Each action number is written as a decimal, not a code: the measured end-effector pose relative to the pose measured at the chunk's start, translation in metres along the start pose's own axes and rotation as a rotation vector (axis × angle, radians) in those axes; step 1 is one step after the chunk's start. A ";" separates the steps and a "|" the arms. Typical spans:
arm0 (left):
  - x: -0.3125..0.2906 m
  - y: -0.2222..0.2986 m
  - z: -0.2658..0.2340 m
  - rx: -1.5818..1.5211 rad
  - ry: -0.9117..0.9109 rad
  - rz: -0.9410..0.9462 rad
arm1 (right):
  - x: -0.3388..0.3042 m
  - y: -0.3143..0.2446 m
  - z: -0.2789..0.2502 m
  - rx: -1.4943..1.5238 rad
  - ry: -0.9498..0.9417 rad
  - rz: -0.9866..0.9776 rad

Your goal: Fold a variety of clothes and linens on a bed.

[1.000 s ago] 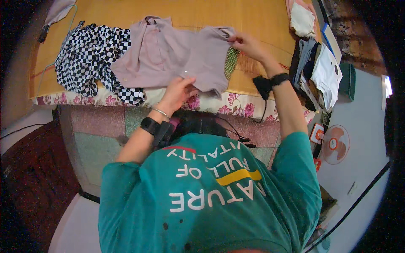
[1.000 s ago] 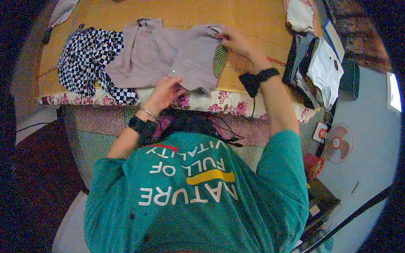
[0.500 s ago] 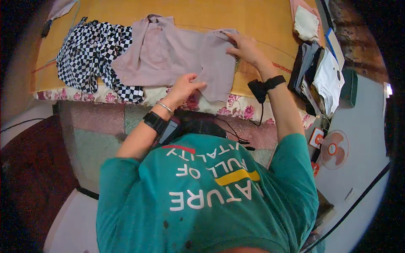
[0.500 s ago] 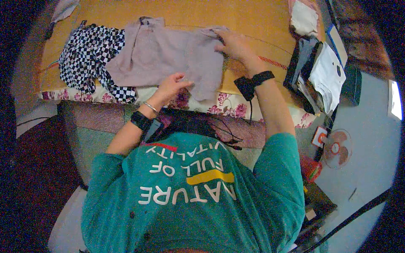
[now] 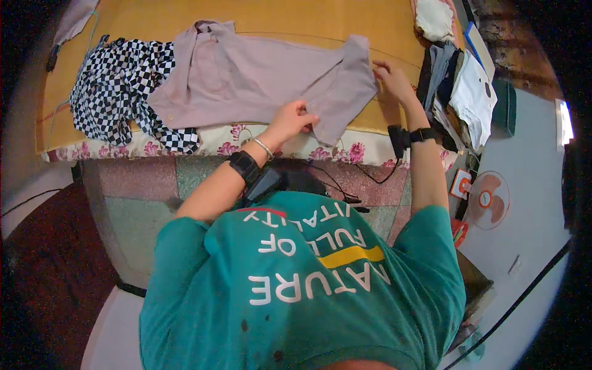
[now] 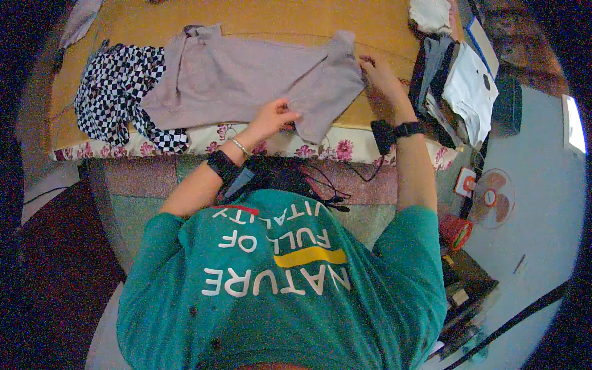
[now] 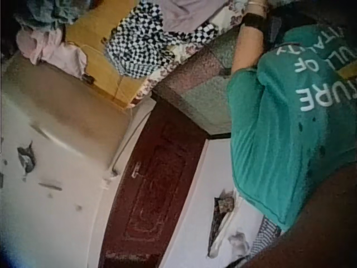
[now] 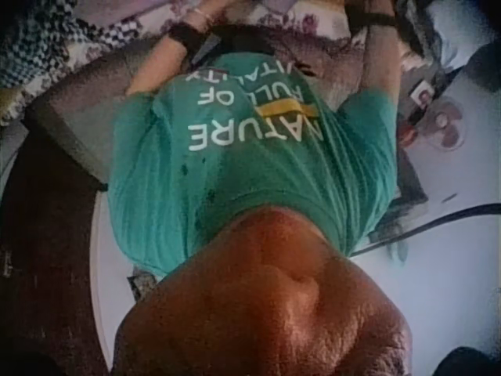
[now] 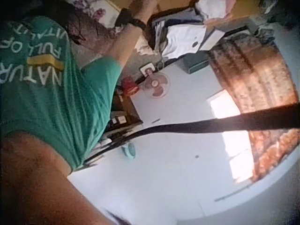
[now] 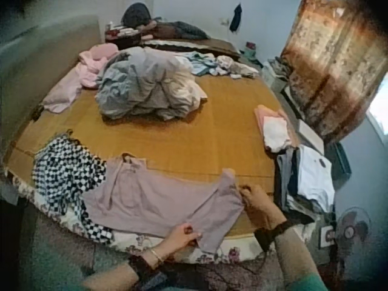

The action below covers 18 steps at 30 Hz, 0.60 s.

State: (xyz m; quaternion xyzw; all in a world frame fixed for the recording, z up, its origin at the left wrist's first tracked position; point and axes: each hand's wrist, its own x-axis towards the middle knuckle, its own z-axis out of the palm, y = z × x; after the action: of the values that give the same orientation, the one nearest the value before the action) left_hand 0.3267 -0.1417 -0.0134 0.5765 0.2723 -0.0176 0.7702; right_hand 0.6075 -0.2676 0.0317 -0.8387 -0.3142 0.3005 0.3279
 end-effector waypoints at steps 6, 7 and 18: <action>-0.004 0.012 -0.003 0.016 -0.005 -0.052 | 0.015 -0.065 0.017 0.081 0.008 0.139; -0.005 0.014 -0.003 0.018 -0.002 -0.054 | 0.025 -0.054 0.023 0.084 0.005 0.138; -0.023 0.015 -0.037 -0.064 0.056 -0.112 | -0.017 -0.070 0.056 -0.316 0.241 -0.347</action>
State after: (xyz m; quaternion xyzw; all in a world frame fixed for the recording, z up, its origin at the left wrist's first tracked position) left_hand 0.2974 -0.1099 0.0031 0.5355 0.3260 -0.0361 0.7783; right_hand 0.5340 -0.2190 0.0550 -0.8428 -0.4550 0.0850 0.2747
